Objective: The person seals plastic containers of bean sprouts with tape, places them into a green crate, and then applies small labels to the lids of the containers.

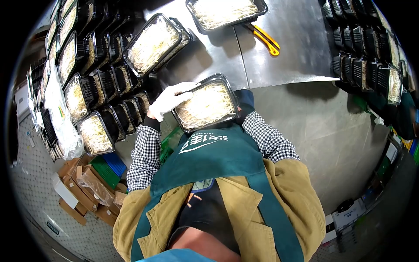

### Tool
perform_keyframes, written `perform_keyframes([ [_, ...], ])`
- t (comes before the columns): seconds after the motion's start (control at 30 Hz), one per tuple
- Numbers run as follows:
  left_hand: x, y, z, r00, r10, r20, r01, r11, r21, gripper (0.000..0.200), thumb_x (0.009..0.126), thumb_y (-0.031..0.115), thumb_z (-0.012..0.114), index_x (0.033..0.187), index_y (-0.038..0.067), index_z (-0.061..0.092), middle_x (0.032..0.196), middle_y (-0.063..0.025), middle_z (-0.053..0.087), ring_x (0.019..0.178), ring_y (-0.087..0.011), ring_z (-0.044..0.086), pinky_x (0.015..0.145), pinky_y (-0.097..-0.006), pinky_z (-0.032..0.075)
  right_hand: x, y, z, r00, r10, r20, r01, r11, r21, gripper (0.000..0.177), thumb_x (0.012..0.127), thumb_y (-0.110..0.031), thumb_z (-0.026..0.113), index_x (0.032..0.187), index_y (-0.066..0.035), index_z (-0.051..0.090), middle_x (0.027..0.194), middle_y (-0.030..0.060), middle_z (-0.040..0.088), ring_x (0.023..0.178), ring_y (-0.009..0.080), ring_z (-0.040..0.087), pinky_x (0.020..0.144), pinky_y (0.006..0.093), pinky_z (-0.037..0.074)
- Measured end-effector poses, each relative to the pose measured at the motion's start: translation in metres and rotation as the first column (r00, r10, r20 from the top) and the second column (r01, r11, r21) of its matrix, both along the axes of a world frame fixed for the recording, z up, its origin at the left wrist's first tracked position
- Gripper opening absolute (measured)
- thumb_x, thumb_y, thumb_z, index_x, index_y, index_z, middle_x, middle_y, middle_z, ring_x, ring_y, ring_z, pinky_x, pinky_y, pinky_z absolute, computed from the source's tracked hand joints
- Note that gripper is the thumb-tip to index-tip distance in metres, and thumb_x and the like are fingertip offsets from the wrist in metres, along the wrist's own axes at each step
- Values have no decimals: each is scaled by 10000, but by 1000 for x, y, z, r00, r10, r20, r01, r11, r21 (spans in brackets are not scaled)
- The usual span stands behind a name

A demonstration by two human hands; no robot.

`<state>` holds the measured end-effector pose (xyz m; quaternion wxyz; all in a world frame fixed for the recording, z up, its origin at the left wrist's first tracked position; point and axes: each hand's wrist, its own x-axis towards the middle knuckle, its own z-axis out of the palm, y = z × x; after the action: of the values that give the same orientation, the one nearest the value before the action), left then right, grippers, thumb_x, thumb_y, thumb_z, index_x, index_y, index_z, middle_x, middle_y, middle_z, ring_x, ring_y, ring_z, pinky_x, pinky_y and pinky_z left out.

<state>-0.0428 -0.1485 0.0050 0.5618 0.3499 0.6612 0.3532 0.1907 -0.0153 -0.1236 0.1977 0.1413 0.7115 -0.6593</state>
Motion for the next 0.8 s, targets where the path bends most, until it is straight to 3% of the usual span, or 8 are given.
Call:
perform_keyframes([
  [0.17, -16, 9, -2, 979, 15, 205, 5, 996, -95, 433, 887, 166, 615, 1298, 45, 556, 1291, -102, 589, 1172, -185, 533, 1041, -316, 378, -9, -3, -9, 1000, 14, 10, -13, 996, -87, 440, 948, -167, 545, 1349, 0, 476, 1298, 85, 559, 1121, 139, 541, 982, 271, 422],
  [0.27, -18, 1, 23, 979, -35, 200, 45, 998, -48, 430, 864, 168, 628, 1275, 51, 581, 1299, -104, 585, 1197, -198, 527, 1051, -324, 374, 1, -8, 1, 999, 44, 30, -34, 955, -293, 440, 949, -172, 550, 1348, 0, 480, 1287, 79, 569, 1107, 132, 550, 973, 267, 431],
  [0.43, 21, -2, 63, 956, -294, -1, 284, 921, 267, 397, 878, 212, 596, 1250, 74, 609, 1303, -160, 563, 1199, -321, 525, 1025, -386, 403, 0, 24, 37, 977, 212, -13, -168, 736, -656, 439, 950, -179, 558, 1344, 0, 486, 1269, 70, 585, 1085, 119, 567, 959, 259, 446],
  [0.53, 37, -5, 71, 971, -238, 1, 225, 918, 326, 406, 862, 234, 571, 1249, 125, 621, 1304, -151, 560, 1190, -325, 526, 1014, -407, 402, -23, 49, 52, 975, 218, 46, -119, 682, -722, 430, 952, -190, 561, 1329, 9, 502, 1227, 62, 615, 1050, 106, 584, 938, 253, 459],
  [0.57, 42, -5, 75, 950, -256, -180, 302, 902, 310, 409, 845, 199, 569, 1245, 134, 624, 1292, -138, 571, 1167, -322, 536, 1008, -400, 411, -24, 54, 49, 951, 256, 175, -42, 667, -744, 448, 943, -248, 584, 1309, 4, 527, 1195, 71, 631, 1031, 99, 592, 918, 248, 466],
  [0.67, 48, -7, 82, 950, -245, -195, 292, 917, 271, 370, 882, 209, 588, 1234, 99, 620, 1297, -139, 568, 1205, -307, 516, 1017, -392, 399, -48, 63, 82, 797, 305, 522, 242, 630, -738, 428, 927, -310, 610, 1225, -3, 599, 1140, 62, 654, 973, 99, 611, 871, 233, 481],
  [0.73, 50, -5, 89, 955, -230, -190, 269, 938, 219, 368, 880, 205, 589, 1230, 99, 622, 1283, -140, 577, 1190, -310, 528, 1018, -391, 401, -58, 52, 56, 813, 194, 549, 241, 746, -621, 315, 919, -288, 632, 1050, -3, 659, 982, 31, 685, 780, 72, 629, 693, 206, 525],
  [0.8, 50, -2, 92, 967, -203, -151, 227, 959, 166, 367, 879, 203, 588, 1229, 98, 622, 1275, -144, 582, 1186, -316, 529, 1020, -392, 400, -79, 63, 48, 744, 274, 609, 237, 744, -625, 232, 913, -236, 642, 966, -12, 671, 984, 44, 684, 828, 87, 624, 754, 245, 533],
])
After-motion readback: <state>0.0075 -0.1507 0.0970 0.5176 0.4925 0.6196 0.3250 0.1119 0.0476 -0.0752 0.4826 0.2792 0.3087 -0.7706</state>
